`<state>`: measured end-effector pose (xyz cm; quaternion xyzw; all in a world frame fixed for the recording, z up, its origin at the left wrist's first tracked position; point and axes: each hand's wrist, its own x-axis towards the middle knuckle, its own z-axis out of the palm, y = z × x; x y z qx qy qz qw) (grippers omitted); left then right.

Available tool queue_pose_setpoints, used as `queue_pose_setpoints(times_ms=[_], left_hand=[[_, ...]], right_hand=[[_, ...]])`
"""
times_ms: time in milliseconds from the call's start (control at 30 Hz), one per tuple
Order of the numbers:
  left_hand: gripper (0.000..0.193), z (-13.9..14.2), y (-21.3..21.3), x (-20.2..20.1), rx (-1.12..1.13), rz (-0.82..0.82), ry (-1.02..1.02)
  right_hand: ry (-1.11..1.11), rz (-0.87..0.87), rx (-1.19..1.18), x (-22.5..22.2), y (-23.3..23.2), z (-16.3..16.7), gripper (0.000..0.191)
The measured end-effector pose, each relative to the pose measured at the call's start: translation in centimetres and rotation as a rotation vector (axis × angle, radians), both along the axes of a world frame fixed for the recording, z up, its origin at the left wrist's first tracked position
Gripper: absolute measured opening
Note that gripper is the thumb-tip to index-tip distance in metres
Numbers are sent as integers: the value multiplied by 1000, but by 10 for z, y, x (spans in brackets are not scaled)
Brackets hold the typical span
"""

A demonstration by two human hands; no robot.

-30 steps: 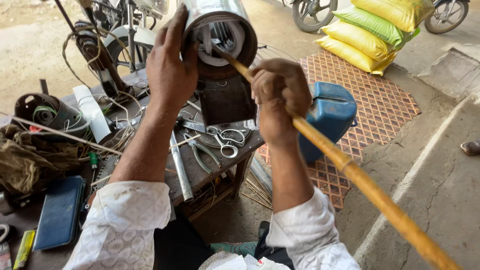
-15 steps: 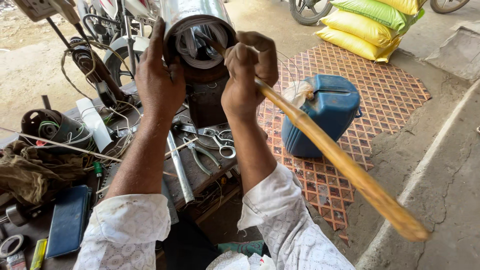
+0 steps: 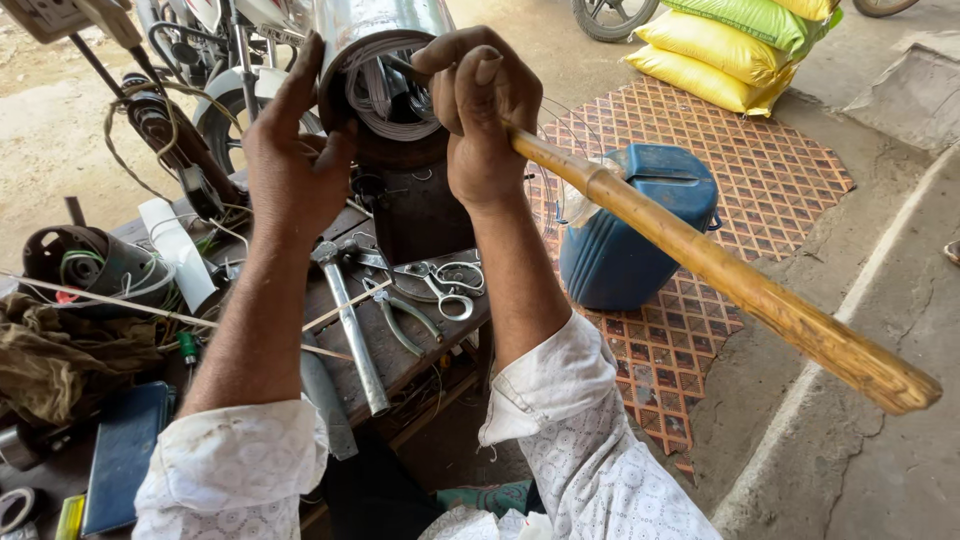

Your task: The person gathers loose white wire from the workbench and drum, coils and aligns the strands by hand, and feeds them into the open drum. They then insert a long bamboo pole into the drum and crank it to wind the wire inside, steadying the drum with the other hand.

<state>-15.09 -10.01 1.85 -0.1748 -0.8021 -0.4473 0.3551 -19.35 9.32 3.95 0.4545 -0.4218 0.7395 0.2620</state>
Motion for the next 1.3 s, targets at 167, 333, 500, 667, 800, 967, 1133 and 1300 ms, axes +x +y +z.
queue_pose_setpoints(times_ms=[167, 333, 500, 667, 800, 967, 1133, 1300], left_hand=[[77, 2, 2, 2, 47, -11, -52], [80, 2, 5, -1, -2, 22, 12], [81, -1, 6, -5, -32, 127, -85], [79, -5, 6, -2, 25, 63, -2], [84, -2, 7, 0, -52, 102, 63], [84, 2, 9, 1, -10, 143, -21], [81, 2, 8, 0, -46, 139, 29], [82, 1, 6, -2, 6, 41, 3]], right_hand=[[5, 1, 86, 1, 6, 13, 56], [-22, 107, -49, 33, 11, 22, 54], [-29, 40, 28, 97, 31, -3, 61], [72, -23, -232, 96, 31, -22, 50], [71, -148, -289, 56, 3, -13, 45], [-54, -165, -281, 26, -28, -15, 44], [-126, -221, -264, 18, -33, -13, 47], [-215, -173, -296, 7, -26, 3, 56]])
